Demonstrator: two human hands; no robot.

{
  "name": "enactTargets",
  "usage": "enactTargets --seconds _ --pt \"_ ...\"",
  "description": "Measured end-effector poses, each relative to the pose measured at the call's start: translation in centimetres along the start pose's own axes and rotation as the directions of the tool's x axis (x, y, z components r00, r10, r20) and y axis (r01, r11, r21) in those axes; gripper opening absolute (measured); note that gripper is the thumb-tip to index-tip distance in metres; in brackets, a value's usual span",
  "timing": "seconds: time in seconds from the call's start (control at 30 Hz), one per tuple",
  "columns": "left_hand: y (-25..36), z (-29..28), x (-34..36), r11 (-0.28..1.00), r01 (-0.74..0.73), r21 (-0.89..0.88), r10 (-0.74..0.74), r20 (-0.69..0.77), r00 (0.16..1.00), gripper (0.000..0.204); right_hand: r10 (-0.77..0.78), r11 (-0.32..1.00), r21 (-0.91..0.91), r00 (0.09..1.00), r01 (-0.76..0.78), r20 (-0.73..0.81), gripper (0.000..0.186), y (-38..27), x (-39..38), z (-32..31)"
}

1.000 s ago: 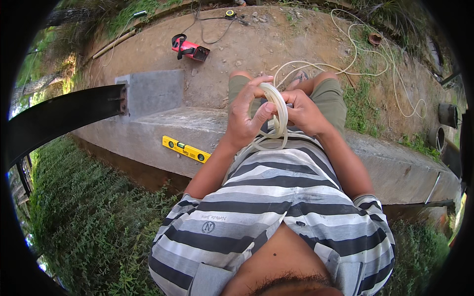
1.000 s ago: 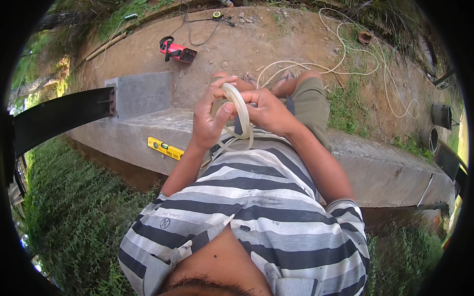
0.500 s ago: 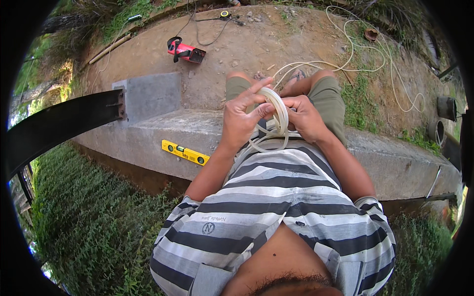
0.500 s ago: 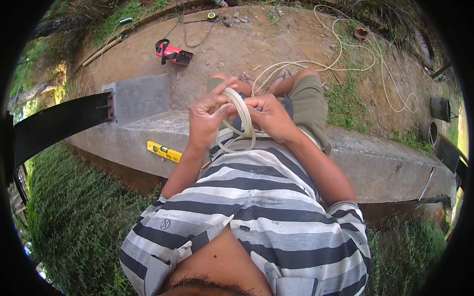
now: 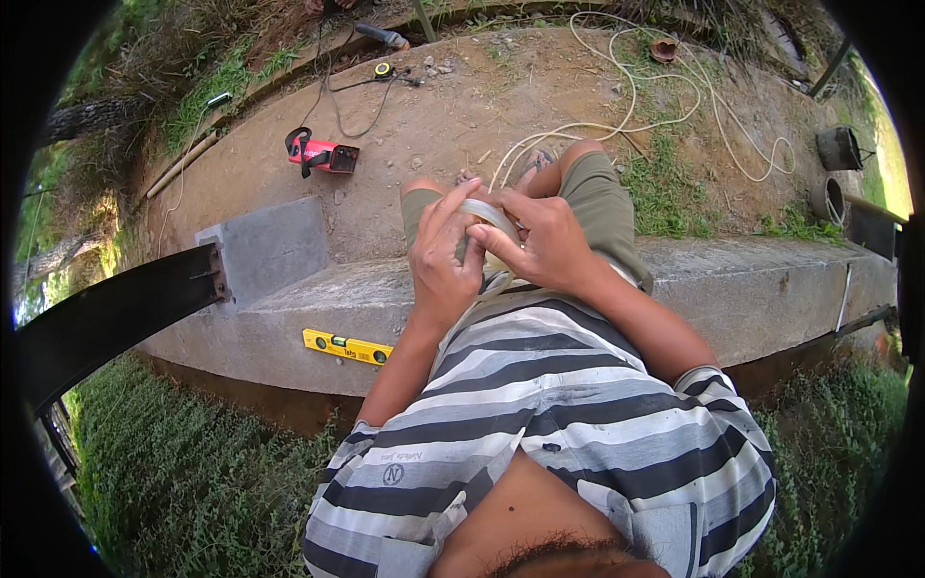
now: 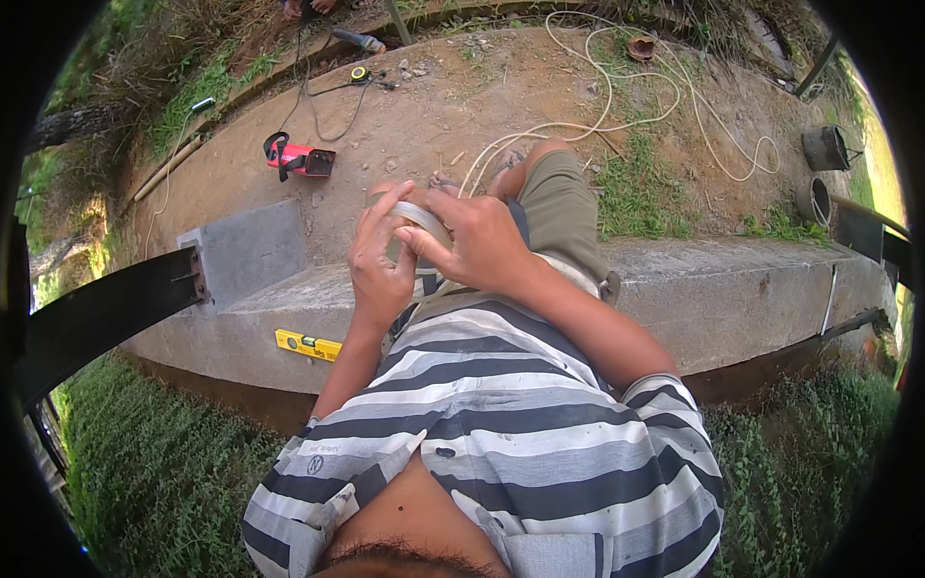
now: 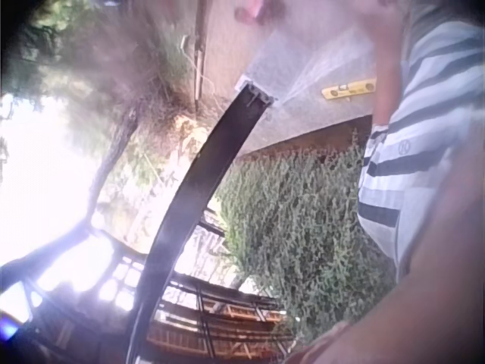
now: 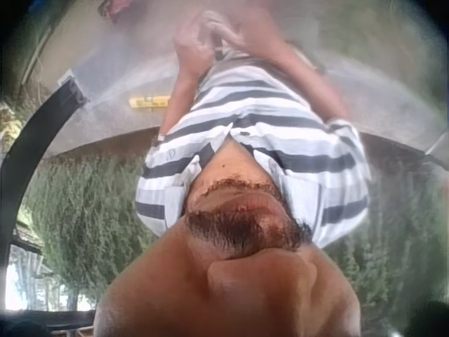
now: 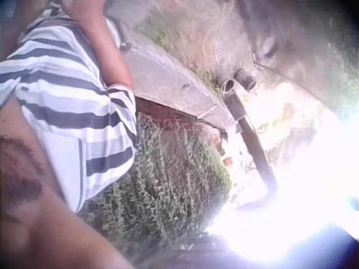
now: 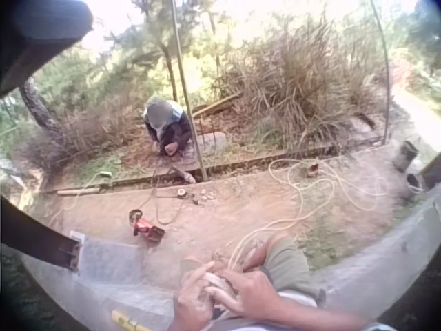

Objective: The person untangles a white cable, measures it against a metal structure, and secures it to a rebar cage in a concrete foundation. The person also picks up and places a yellow level on the ground.

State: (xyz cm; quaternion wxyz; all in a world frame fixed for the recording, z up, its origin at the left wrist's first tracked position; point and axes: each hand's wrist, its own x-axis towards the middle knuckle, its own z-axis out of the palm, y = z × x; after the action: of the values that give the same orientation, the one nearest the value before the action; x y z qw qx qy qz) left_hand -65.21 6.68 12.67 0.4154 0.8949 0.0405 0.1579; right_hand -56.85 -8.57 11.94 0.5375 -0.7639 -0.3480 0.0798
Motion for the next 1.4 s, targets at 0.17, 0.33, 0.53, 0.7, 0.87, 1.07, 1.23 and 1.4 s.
enactTargets --seconds 0.17,0.33,0.53,0.7,0.87,1.07,1.23,1.4 --pt "0.4 0.1 -0.1 0.936 0.164 -0.311 -0.191 -0.06 0.98 0.013 -0.033 0.987 -0.155 0.999 0.034 0.005 0.024 1.2 -0.5 -0.5" --pt "-1.1 0.0 0.4 0.76 0.207 -0.616 -0.338 -0.102 0.936 0.02 0.036 0.999 0.026 0.998 -0.038 0.058 0.028 0.3 -0.7 0.0" --pt "-0.7 -0.5 2.0 0.625 0.016 -0.78 -0.289 -0.212 0.934 0.021 0.21 0.868 0.409 0.954 -0.282 0.212 0.033 1.9 -0.1 0.4" --pt "-0.5 -2.9 3.7 0.322 -0.045 -0.946 -0.406 -0.181 0.896 0.02 -0.029 0.931 0.358 0.961 -0.074 0.276 0.044 5.4 0.7 2.7" --pt "-2.0 -7.2 5.0 0.45 -0.191 -0.872 -0.484 -0.418 0.769 0.016 -0.048 0.998 0.054 0.871 0.024 0.489 0.042 3.3 -0.4 2.8" --pt "-8.3 -15.8 4.1 0.68 -0.387 -0.623 -0.435 -0.767 0.472 0.016 -0.037 0.998 -0.015 0.815 0.056 0.579 0.035 3.4 -2.1 1.7" --pt "-6.5 -17.6 5.8 0.86 -0.134 -0.492 -0.332 -0.74 0.585 0.02 0.044 0.983 -0.176 0.846 0.059 0.531 0.028 3.2 -1.9 -0.8" --pt "-1.6 -8.7 4.4 0.821 -0.2 0.535 0.304 -0.113 0.946 0.065 0.009 0.893 -0.409 0.902 0.187 0.431 0.021 3.1 2.4 -2.9"
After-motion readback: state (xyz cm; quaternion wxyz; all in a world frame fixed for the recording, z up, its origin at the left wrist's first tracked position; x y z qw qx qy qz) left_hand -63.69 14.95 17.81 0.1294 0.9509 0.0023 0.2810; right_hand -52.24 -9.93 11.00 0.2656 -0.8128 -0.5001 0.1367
